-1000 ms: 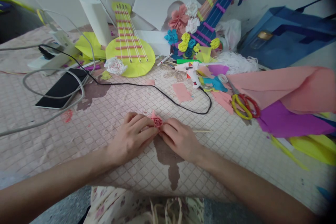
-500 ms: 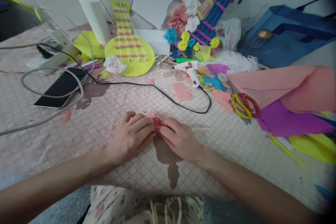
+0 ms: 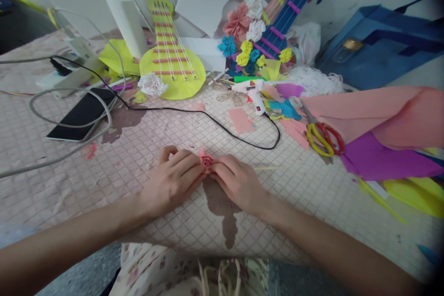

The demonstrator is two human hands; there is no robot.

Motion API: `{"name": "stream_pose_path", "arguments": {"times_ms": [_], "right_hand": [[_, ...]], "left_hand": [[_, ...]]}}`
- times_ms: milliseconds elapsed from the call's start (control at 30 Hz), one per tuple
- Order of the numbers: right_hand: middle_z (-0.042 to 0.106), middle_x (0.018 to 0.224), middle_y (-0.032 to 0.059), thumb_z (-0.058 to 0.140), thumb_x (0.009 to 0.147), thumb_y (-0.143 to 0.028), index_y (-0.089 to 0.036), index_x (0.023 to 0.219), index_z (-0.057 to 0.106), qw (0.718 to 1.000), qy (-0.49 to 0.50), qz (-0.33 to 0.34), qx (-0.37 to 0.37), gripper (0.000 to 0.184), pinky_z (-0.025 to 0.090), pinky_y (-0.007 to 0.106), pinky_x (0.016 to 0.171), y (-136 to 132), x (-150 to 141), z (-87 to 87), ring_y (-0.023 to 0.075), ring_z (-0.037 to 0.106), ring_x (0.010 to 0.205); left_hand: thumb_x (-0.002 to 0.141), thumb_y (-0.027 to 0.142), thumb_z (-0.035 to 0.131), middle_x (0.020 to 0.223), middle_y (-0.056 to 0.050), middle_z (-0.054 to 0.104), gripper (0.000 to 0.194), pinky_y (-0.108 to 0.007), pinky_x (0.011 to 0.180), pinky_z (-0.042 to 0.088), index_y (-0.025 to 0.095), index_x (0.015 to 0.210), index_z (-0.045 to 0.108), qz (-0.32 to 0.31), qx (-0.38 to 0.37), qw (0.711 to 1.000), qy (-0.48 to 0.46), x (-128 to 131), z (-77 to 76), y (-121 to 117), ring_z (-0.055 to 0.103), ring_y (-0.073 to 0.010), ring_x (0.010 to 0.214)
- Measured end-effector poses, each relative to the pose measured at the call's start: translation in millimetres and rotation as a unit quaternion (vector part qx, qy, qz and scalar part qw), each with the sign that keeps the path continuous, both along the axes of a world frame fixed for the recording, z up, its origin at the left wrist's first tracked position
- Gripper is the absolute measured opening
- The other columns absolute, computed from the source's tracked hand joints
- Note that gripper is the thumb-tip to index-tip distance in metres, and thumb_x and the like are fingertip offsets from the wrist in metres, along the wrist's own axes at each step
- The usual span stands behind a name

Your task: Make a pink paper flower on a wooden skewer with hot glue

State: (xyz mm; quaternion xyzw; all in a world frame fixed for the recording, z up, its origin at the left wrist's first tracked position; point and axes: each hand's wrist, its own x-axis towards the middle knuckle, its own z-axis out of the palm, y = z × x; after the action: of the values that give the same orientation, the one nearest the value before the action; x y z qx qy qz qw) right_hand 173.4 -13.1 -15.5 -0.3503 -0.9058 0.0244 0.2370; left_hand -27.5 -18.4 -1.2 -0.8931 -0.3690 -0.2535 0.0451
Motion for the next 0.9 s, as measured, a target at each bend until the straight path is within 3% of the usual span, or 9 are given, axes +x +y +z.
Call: {"name": "stream_pose_path", "arguments": {"times_ms": [333, 600, 900], "right_hand": [[0.058, 0.084, 0.0039, 0.044, 0.094, -0.017, -0.015, 0.088, 0.059, 0.999, -0.005, 0.043, 0.031, 0.017, 0.046, 0.028, 0.071, 1.1, 0.8, 0.0, 0.0158, 0.052, 0.082], [0.061, 0.094, 0.0064, 0.046, 0.094, -0.020, -0.014, 0.095, 0.060, 0.999, 0.032, 0.014, 0.024, 0.015, 0.048, 0.027, 0.071, -0.4, 1.0, 0.7, 0.0156, 0.056, 0.084], [0.060, 0.087, 0.0044, 0.044, 0.094, -0.017, -0.016, 0.087, 0.062, 0.998, -0.001, 0.052, 0.036, 0.019, 0.047, 0.029, 0.071, 0.4, 2.9, 1.2, 0.0158, 0.052, 0.081]], "left_hand": [[0.089, 0.023, 0.057, 0.083, 0.003, 0.064, 0.003, -0.037, 0.078, 0.032, 0.021, 0.086, 0.058, 0.018, 0.012, 1.000, -0.012, 0.8, 0.2, -1.5, 0.053, -0.0162, 0.080], [0.094, 0.020, 0.047, 0.077, 0.000, 0.063, 0.016, -0.037, 0.077, 0.031, 0.018, 0.084, 0.059, -0.001, 0.027, 1.000, 0.007, 0.8, 2.5, -2.2, 0.053, -0.0158, 0.078], [0.092, 0.020, 0.051, 0.078, 0.001, 0.064, 0.013, -0.038, 0.076, 0.032, 0.018, 0.083, 0.059, 0.020, 0.038, 0.999, 0.010, 1.7, 2.3, -3.6, 0.054, -0.0161, 0.077]]}}
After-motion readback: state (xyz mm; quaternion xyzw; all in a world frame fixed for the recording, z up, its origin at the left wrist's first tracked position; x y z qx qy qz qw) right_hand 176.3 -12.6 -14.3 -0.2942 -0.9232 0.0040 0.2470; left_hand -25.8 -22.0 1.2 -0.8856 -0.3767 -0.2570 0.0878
